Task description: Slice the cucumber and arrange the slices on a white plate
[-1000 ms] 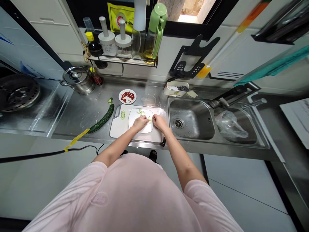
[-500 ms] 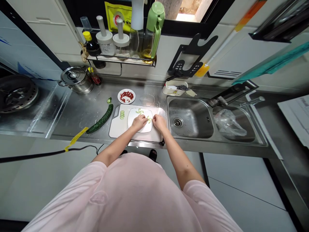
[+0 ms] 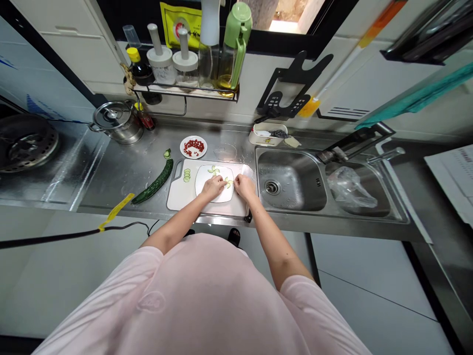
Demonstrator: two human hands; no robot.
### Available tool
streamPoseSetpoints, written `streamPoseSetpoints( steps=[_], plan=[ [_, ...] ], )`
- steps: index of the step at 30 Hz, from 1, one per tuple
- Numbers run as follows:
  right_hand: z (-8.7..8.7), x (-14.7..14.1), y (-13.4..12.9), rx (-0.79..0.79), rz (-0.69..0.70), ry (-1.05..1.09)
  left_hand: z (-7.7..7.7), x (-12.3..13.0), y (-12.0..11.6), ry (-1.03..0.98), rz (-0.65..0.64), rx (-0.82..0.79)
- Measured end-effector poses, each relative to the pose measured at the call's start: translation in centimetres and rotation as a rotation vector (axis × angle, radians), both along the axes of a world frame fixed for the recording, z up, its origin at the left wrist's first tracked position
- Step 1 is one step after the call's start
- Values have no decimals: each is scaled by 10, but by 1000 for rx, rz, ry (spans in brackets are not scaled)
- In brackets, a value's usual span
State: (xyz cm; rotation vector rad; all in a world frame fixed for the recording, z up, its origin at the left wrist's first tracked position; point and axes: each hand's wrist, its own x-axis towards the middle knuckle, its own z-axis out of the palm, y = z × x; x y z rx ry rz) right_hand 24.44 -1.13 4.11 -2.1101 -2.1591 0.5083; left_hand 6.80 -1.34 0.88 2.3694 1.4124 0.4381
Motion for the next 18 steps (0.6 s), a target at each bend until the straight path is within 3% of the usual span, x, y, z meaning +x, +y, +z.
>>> streamPoseSetpoints(
  steps=[18],
  plan=[
    [3, 1, -3, 10, -35, 36, -3, -1, -1, 36, -18, 66]
  ],
)
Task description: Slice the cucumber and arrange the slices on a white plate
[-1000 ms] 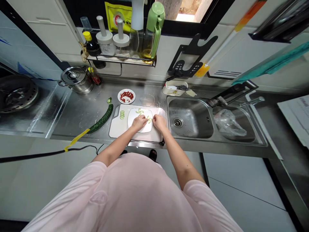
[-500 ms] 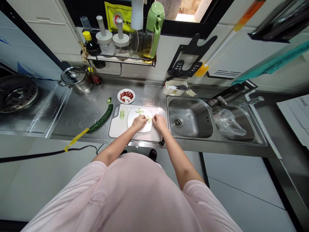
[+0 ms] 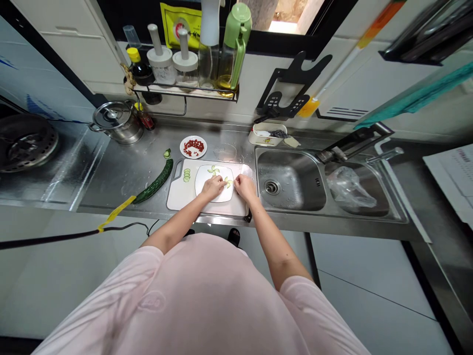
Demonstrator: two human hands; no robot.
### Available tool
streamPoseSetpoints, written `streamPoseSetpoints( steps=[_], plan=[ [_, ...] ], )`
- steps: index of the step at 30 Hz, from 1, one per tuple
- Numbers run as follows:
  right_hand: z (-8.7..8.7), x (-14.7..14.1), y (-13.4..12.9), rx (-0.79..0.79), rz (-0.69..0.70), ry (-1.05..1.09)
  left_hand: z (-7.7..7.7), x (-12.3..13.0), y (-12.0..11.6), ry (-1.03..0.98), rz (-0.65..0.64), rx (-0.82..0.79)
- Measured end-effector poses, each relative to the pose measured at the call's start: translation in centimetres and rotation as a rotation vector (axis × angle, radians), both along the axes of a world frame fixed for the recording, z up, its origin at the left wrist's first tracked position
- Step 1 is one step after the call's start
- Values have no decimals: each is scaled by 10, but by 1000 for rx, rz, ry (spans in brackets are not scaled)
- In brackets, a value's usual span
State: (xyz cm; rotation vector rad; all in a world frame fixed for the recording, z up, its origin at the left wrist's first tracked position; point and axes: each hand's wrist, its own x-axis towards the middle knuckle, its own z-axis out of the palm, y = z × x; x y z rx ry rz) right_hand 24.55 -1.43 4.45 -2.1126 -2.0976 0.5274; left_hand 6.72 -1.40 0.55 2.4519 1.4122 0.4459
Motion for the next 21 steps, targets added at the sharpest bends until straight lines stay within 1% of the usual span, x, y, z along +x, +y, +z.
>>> streamPoseSetpoints(
  steps=[5, 9, 14, 21],
  plan=[
    [-3, -2, -2, 43, 1, 26, -3, 1, 1, 20, -6, 47],
    [-4, -2, -3, 53, 6, 56, -2, 1, 1, 18, -1, 40],
    [-1, -3, -5, 77, 5, 60, -1, 0, 0, -21, 3, 42],
    [-2, -8, -8, 41, 52, 34, -5, 0, 0, -26, -6, 54]
  ],
)
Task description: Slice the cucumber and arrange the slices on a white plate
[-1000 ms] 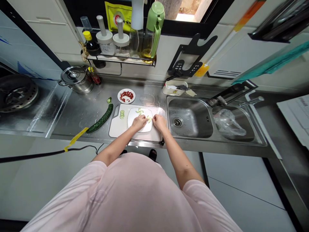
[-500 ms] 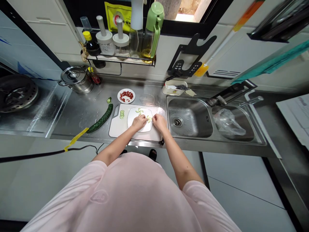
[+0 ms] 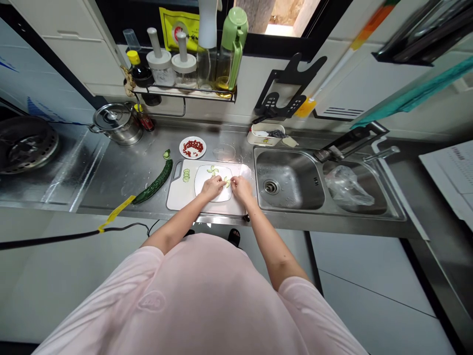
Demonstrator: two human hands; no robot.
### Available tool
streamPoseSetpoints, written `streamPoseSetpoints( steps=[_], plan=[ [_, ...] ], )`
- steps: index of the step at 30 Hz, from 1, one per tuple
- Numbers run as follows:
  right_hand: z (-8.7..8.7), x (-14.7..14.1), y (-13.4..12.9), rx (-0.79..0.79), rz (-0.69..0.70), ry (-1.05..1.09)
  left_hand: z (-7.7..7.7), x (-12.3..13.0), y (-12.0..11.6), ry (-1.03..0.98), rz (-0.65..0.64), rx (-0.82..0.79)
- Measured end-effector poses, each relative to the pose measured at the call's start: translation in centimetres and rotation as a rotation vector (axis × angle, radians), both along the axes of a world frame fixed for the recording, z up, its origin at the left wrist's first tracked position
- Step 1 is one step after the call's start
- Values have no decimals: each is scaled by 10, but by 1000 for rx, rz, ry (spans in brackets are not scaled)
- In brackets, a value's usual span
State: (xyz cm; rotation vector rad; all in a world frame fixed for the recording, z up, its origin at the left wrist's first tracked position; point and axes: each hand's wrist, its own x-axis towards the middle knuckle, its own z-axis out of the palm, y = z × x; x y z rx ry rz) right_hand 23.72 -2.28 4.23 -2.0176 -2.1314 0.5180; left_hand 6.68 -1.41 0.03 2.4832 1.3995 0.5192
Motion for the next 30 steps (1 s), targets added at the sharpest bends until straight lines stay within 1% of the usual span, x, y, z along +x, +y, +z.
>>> streamPoseSetpoints(
  steps=[6, 10, 12, 15, 19, 23, 27, 30],
  plan=[
    [-3, -2, -2, -15, 31, -73, -2, 1, 0, -5, 1, 21],
    [-2, -3, -3, -19, 32, -60, -1, 1, -1, -29, 18, 22],
    [-1, -3, -3, 3, 23, -31, 1, 1, -2, -52, 53, 14],
    [1, -4, -6, 64, -8, 41, 6, -1, -6, -112, 149, 15],
    [5, -1, -15, 157, -63, 173, 12, -9, -18, -228, 254, 54],
    [9, 3, -31, 227, -99, 276, 16, -22, -37, -305, 286, 74],
    [11, 1, -47, 230, -112, 326, 20, -38, -53, -322, 341, 52],
    [11, -1, -54, 211, -122, 344, 23, -52, -59, -320, 410, 7]
  ],
)
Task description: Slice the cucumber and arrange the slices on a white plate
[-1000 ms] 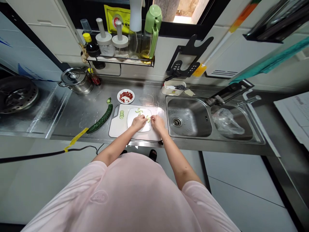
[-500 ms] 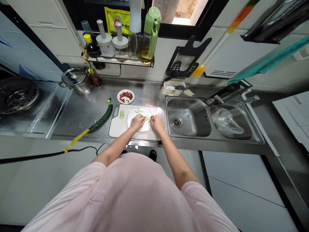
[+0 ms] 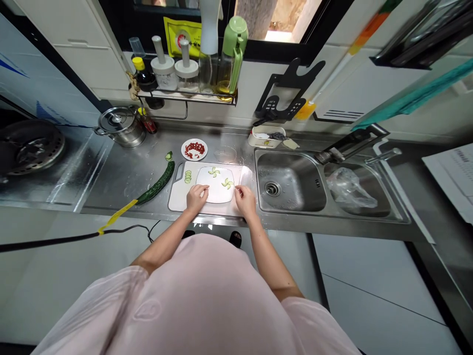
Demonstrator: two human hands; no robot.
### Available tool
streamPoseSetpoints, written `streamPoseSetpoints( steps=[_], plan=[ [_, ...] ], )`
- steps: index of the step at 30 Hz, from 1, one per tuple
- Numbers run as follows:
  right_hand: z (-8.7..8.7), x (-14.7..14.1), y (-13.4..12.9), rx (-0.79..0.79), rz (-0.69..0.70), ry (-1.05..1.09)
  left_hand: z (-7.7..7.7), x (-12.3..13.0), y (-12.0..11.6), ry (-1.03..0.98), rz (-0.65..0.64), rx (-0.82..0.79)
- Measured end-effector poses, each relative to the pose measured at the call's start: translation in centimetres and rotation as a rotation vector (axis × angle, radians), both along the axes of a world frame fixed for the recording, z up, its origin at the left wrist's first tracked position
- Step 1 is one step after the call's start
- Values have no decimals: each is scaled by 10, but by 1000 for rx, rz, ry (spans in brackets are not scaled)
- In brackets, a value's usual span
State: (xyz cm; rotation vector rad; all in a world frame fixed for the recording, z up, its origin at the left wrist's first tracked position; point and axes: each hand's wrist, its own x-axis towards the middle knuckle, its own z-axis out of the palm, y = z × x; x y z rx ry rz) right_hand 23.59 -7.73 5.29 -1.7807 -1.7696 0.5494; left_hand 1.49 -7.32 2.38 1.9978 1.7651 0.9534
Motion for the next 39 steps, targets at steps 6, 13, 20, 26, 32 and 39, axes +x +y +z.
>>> streamPoseSetpoints(
  steps=[6, 13, 20, 26, 32, 39],
  plan=[
    [-5, 1, -4, -3, 5, 15, 6, -35, 4, 47, 225, -102],
    [-7, -4, -5, -23, 15, 40, 13, -55, 12, 165, 459, -235],
    [-5, -8, -6, -28, 15, 55, 11, -58, 21, 185, 516, -272],
    [-5, -7, -7, -4, 23, 62, 7, -54, 29, 210, 532, -315],
    [-8, -7, -8, -6, 23, 62, 3, -52, 31, 244, 539, -304],
    [-5, -6, -7, -14, 23, 56, 5, -50, 31, 191, 533, -272]
  ],
)
